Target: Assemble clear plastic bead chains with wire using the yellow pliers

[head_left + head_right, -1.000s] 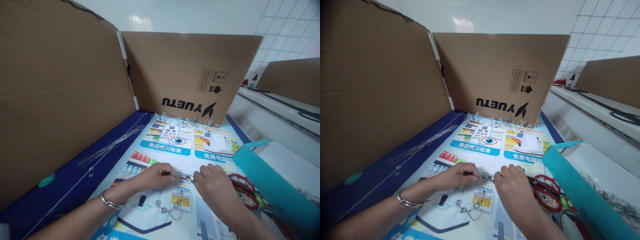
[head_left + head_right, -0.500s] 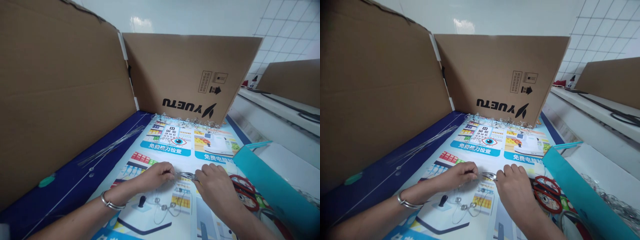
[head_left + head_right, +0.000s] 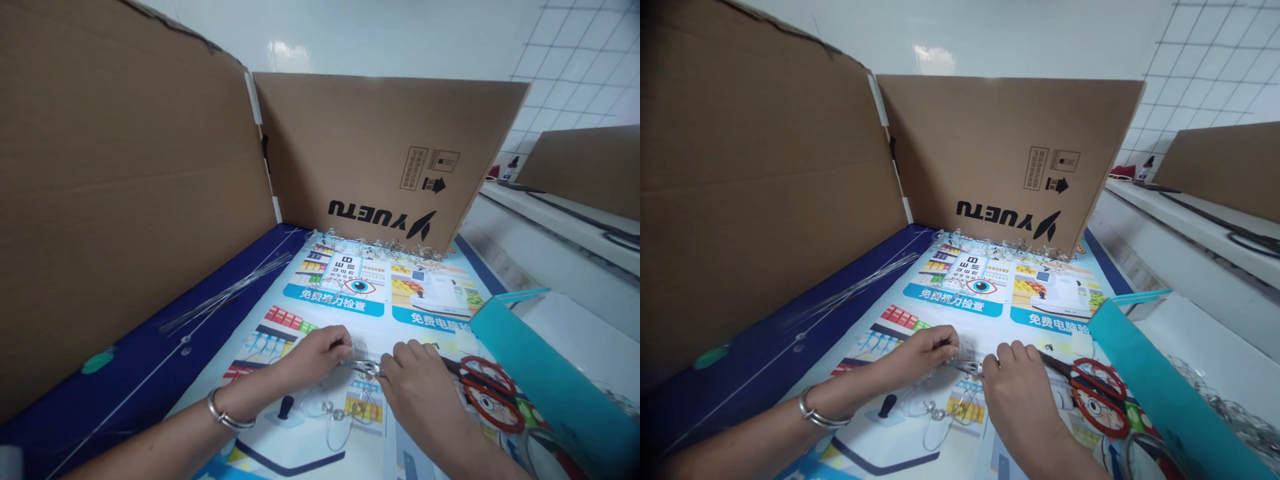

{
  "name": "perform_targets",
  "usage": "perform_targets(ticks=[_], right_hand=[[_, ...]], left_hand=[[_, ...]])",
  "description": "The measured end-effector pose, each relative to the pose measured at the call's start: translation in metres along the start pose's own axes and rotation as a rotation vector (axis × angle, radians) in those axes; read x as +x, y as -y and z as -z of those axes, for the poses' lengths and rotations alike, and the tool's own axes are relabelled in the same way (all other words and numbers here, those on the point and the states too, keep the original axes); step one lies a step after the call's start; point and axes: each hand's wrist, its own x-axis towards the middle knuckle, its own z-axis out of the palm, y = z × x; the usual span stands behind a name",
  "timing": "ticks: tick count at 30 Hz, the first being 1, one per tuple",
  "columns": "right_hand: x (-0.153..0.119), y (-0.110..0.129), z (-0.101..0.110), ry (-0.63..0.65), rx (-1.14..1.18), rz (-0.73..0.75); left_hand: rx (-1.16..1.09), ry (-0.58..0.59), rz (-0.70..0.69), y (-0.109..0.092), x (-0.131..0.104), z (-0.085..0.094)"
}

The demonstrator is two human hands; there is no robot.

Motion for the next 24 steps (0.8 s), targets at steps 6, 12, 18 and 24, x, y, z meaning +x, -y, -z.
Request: perform_targets(ticks=[6,12,18,24], right_hand=[[-0.001,0.003,-0.007,0.001,-0.062,-0.006],[-0.002,0.004,-0.008,-0.022,-0.108,0.006],[-0.005,0.005,-0.012,-0.010,-0.105,0.005],[-0.006,0.004,-0.016,-0.003,-0.062,-0.018]], left_hand=[[-0.042,0.006,0.023,0.001,-0.001,-0.004],[0.011,-0.029,0.032,0.002,-0.001,-0.008],[0.009,-0.036,0.027,0.003,0.000,-0.009],[-0.041,0.008,0.029,0.006,0.000,-0.008]])
